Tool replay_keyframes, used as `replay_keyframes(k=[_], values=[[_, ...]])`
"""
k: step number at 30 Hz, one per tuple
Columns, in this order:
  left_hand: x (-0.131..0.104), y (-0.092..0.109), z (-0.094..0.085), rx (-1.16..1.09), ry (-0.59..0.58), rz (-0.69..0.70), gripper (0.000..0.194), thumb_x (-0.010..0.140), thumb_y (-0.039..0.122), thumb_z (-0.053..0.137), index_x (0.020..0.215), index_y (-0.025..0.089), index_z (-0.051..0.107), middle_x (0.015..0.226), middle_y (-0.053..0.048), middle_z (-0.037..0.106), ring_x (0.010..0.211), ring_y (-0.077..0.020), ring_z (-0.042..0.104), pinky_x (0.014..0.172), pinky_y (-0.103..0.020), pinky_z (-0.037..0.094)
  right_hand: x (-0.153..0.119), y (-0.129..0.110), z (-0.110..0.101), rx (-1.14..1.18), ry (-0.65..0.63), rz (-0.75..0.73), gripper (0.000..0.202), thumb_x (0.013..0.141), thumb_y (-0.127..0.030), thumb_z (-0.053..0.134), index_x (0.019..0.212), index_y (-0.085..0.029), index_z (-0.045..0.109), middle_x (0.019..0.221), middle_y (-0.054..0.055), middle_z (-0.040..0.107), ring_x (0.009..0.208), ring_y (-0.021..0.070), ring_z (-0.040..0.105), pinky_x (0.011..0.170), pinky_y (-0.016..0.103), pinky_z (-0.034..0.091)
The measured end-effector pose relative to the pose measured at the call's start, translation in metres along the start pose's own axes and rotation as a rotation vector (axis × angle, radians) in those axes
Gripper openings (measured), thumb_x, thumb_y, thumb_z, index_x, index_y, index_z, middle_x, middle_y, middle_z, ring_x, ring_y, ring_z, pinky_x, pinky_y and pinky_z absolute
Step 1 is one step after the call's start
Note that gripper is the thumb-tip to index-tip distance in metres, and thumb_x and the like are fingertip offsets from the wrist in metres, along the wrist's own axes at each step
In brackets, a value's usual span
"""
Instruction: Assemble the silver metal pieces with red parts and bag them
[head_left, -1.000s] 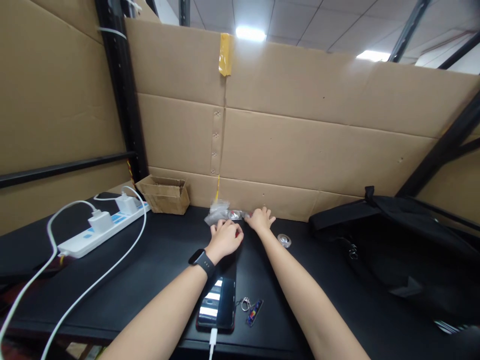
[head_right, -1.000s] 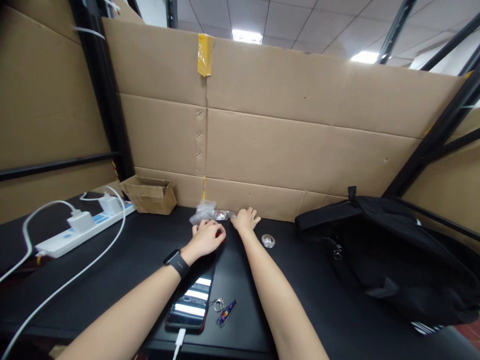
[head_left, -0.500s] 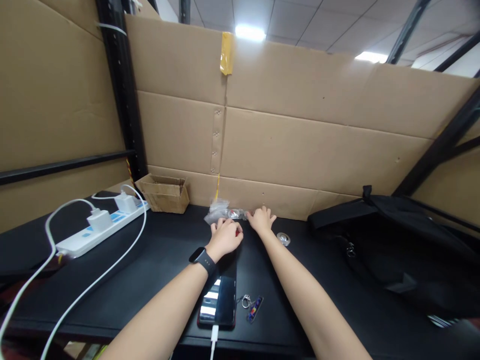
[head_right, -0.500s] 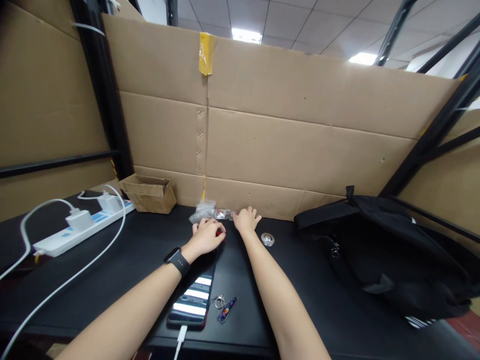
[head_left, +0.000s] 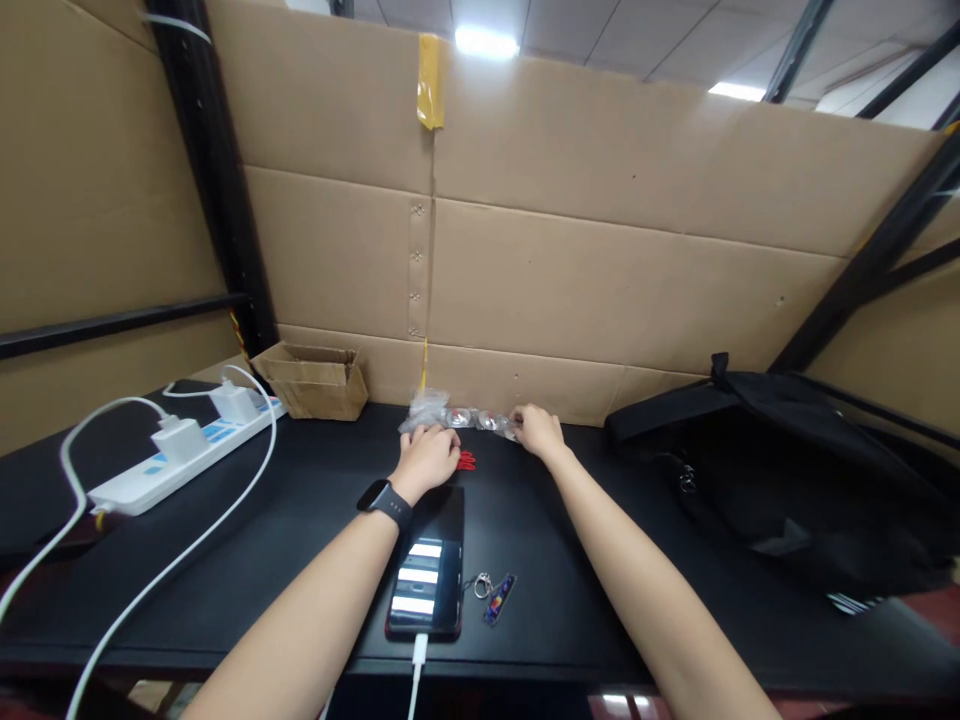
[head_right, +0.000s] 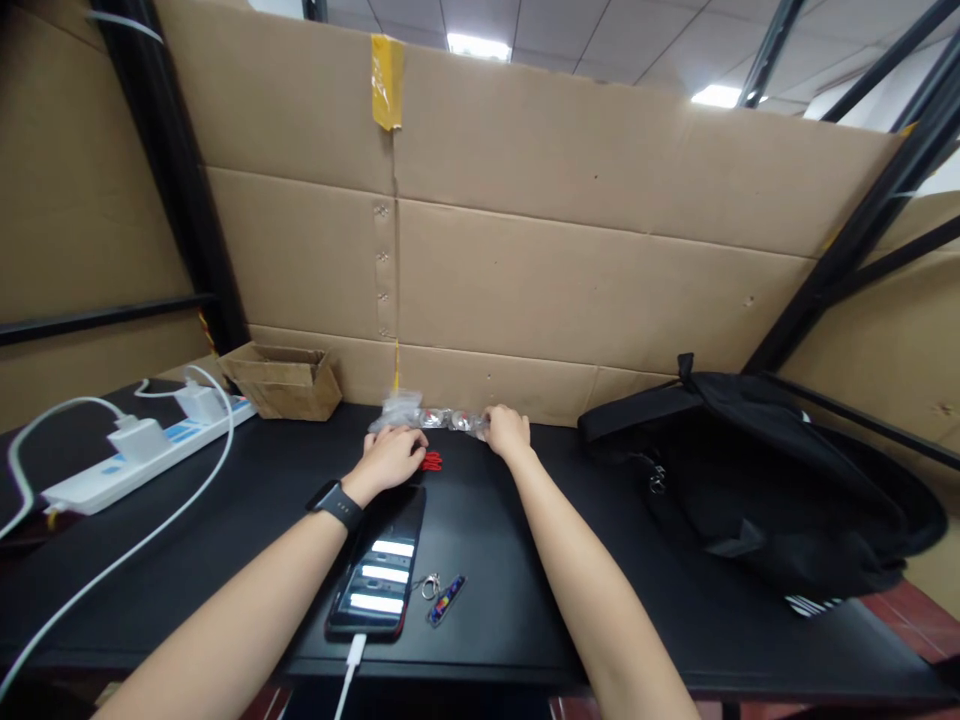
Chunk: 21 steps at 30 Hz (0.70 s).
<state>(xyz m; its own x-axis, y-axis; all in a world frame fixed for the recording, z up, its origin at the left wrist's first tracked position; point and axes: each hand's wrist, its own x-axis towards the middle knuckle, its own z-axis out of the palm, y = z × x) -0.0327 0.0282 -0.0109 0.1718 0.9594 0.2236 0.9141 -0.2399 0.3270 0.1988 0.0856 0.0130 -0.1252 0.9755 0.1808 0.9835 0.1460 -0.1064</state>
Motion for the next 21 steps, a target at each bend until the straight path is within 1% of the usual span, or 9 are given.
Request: replay_keyframes(k=[2, 4, 9, 11, 13, 15, 17, 19, 21], values=[[0.0, -0.002, -0.003, 0.015, -0.001, 0.003, 0.027, 0.093, 0.032, 0.048, 0.106, 0.029, 0.071, 0.121, -0.006, 0.07, 0.118, -0.0318, 0.054, 0.098, -0.052, 0.037, -0.004, 0.008, -0.001, -0.001, -0.035, -0.038, 0.028, 0.09, -0.019, 0.057, 0.108, -0.031, 0.074, 0.121, 0.005, 0.07, 0.116, 0.0258, 0.059, 0.096, 0.04, 0.035], [0.0, -0.005, -0.005, 0.032, 0.004, 0.003, 0.028, 0.094, 0.03, 0.047, 0.108, 0.028, 0.07, 0.122, -0.007, 0.07, 0.119, -0.0312, 0.054, 0.1, -0.052, 0.036, -0.008, 0.013, -0.001, -0.014, -0.056, -0.067, 0.031, 0.092, -0.017, 0.053, 0.106, -0.032, 0.076, 0.121, 0.004, 0.071, 0.117, 0.0261, 0.058, 0.098, 0.043, 0.032], [0.003, -0.012, -0.003, 0.074, 0.002, -0.014, 0.032, 0.096, 0.035, 0.044, 0.116, 0.024, 0.068, 0.128, -0.01, 0.066, 0.121, -0.0318, 0.055, 0.101, -0.05, 0.039, -0.012, 0.01, 0.001, -0.056, -0.056, -0.116, 0.039, 0.093, -0.012, 0.044, 0.115, -0.026, 0.074, 0.128, 0.011, 0.067, 0.119, 0.0301, 0.055, 0.101, 0.051, 0.03], [0.004, -0.015, -0.001, 0.089, -0.007, -0.026, 0.034, 0.097, 0.036, 0.044, 0.12, 0.024, 0.066, 0.13, -0.011, 0.065, 0.12, -0.0313, 0.056, 0.1, -0.049, 0.041, -0.011, 0.0, 0.001, -0.055, -0.043, -0.152, 0.043, 0.095, -0.016, 0.042, 0.129, -0.026, 0.066, 0.137, 0.013, 0.062, 0.123, 0.0311, 0.053, 0.102, 0.052, 0.032], [0.005, -0.018, 0.001, 0.107, -0.01, -0.041, 0.036, 0.098, 0.038, 0.043, 0.124, 0.025, 0.063, 0.131, -0.011, 0.064, 0.12, -0.0317, 0.056, 0.099, -0.049, 0.042, -0.008, -0.013, 0.004, -0.041, -0.04, -0.202, 0.047, 0.098, -0.023, 0.04, 0.142, -0.029, 0.054, 0.147, 0.011, 0.054, 0.126, 0.0308, 0.051, 0.102, 0.051, 0.035], [0.006, -0.021, 0.003, 0.13, -0.007, -0.061, 0.038, 0.099, 0.041, 0.042, 0.127, 0.025, 0.062, 0.132, -0.013, 0.062, 0.122, -0.0344, 0.054, 0.099, -0.051, 0.042, -0.005, -0.031, 0.009, -0.028, -0.049, -0.248, 0.051, 0.099, -0.03, 0.04, 0.149, -0.035, 0.046, 0.154, 0.007, 0.047, 0.129, 0.0318, 0.049, 0.103, 0.053, 0.036], [0.006, -0.023, 0.005, 0.152, -0.005, -0.076, 0.04, 0.099, 0.044, 0.042, 0.129, 0.024, 0.061, 0.133, -0.015, 0.061, 0.124, -0.0377, 0.051, 0.098, -0.053, 0.041, -0.001, -0.048, 0.015, -0.024, -0.048, -0.291, 0.053, 0.099, -0.035, 0.041, 0.152, -0.041, 0.04, 0.16, 0.002, 0.04, 0.136, 0.0342, 0.043, 0.107, 0.059, 0.032], [0.006, -0.025, 0.007, 0.163, -0.008, -0.078, 0.041, 0.099, 0.045, 0.042, 0.129, 0.024, 0.06, 0.135, -0.016, 0.06, 0.125, -0.0387, 0.05, 0.097, -0.055, 0.041, 0.002, -0.061, 0.022, -0.039, -0.044, -0.343, 0.051, 0.101, -0.04, 0.038, 0.152, -0.041, 0.04, 0.163, 0.0, 0.036, 0.141, 0.0354, 0.036, 0.11, 0.064, 0.027], [0.007, -0.026, 0.009, 0.162, -0.01, -0.068, 0.041, 0.099, 0.045, 0.04, 0.13, 0.024, 0.059, 0.136, -0.015, 0.06, 0.125, -0.0378, 0.051, 0.098, -0.055, 0.041, 0.006, -0.069, 0.027, -0.062, -0.063, -0.341, 0.05, 0.101, -0.043, 0.037, 0.151, -0.039, 0.043, 0.165, 0.0, 0.033, 0.145, 0.0364, 0.03, 0.112, 0.066, 0.023]])
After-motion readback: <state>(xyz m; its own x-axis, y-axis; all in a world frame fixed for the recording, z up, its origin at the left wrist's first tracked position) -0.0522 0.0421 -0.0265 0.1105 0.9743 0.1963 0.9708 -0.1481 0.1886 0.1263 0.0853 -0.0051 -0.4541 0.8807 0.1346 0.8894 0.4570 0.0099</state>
